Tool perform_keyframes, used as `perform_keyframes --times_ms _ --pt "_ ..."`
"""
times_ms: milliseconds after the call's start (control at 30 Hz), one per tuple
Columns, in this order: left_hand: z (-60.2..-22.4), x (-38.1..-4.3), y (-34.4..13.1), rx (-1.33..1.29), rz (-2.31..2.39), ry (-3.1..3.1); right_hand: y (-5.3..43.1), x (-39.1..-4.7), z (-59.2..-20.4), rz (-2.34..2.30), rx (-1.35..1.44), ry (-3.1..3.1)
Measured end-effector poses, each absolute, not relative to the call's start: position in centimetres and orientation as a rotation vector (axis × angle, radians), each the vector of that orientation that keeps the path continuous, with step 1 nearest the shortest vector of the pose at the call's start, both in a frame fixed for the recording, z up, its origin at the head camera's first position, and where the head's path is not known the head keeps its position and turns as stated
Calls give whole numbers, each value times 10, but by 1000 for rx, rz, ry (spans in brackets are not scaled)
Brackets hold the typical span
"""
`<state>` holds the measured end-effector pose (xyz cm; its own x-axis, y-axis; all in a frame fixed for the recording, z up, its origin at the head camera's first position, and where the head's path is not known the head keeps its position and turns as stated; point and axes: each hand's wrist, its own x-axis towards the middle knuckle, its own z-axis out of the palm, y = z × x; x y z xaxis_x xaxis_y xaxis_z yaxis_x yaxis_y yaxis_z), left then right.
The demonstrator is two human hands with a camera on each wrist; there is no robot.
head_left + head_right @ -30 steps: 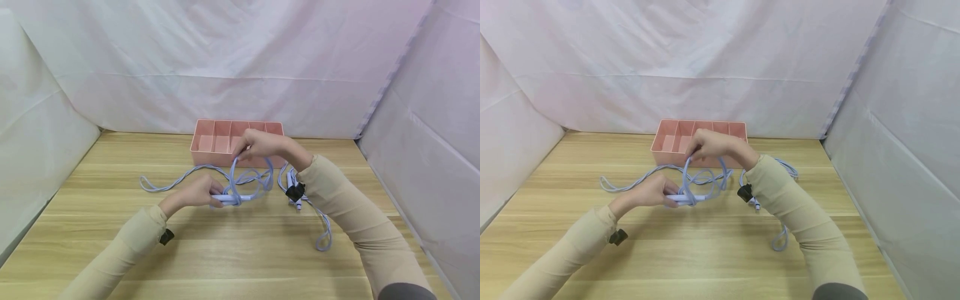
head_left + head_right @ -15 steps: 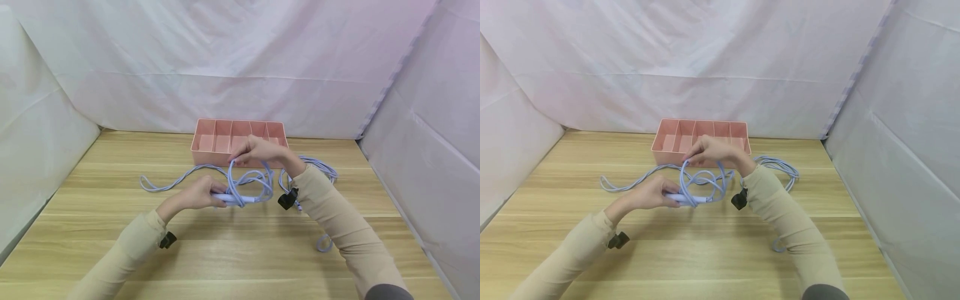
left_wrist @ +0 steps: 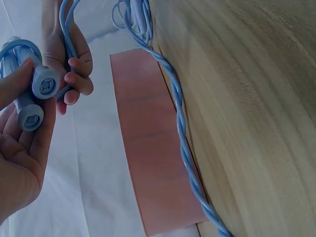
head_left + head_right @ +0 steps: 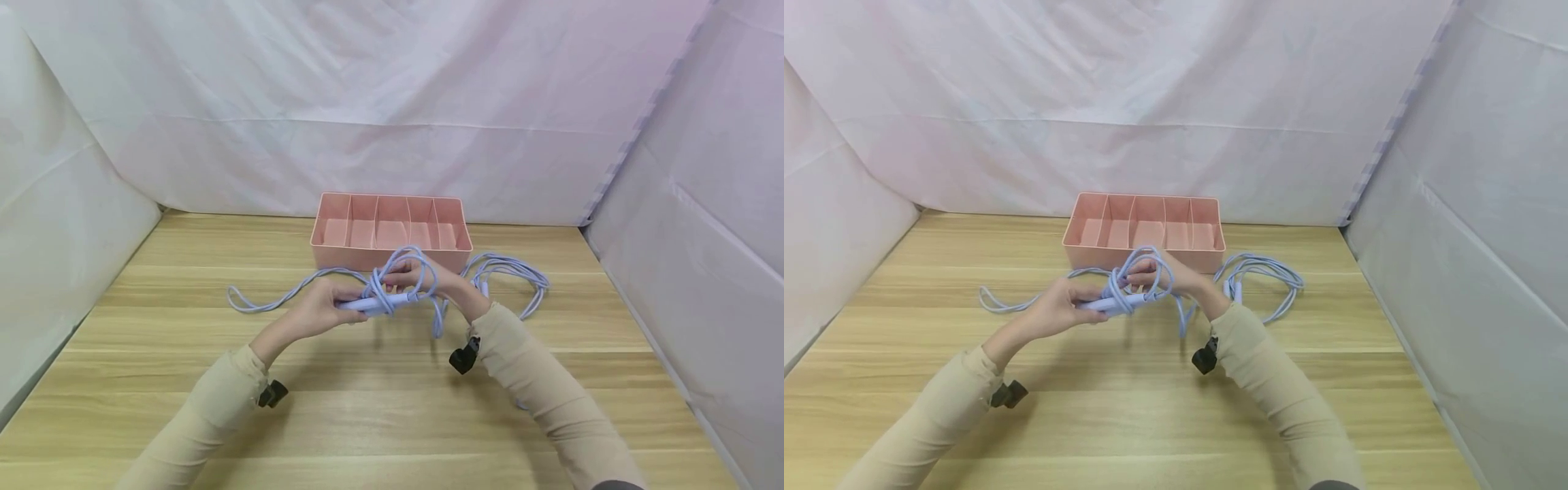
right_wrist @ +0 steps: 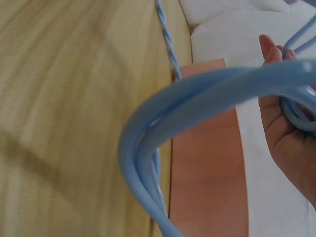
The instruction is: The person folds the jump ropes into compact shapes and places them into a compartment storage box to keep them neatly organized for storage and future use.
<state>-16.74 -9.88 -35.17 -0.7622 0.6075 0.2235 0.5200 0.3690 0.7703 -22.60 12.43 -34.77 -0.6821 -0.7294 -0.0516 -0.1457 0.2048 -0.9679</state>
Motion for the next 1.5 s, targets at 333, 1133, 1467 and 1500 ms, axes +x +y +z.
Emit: perform_keyframes --times_ms 333,1133,1467,1500 --pt "-360 -169 -100 761 1601 2481 114 -219 -378 -1599 -659 2010" --pt "-382 -178 -103 286 1952 2539 93 -196 -404 -1605 -659 1983" --pt "-383 -173 -100 226 2011 2587 94 -178 -390 -1529 -602 2199" --pt "-382 -173 -99 216 2004 2602 95 -176 -388 -1537 -583 2202"
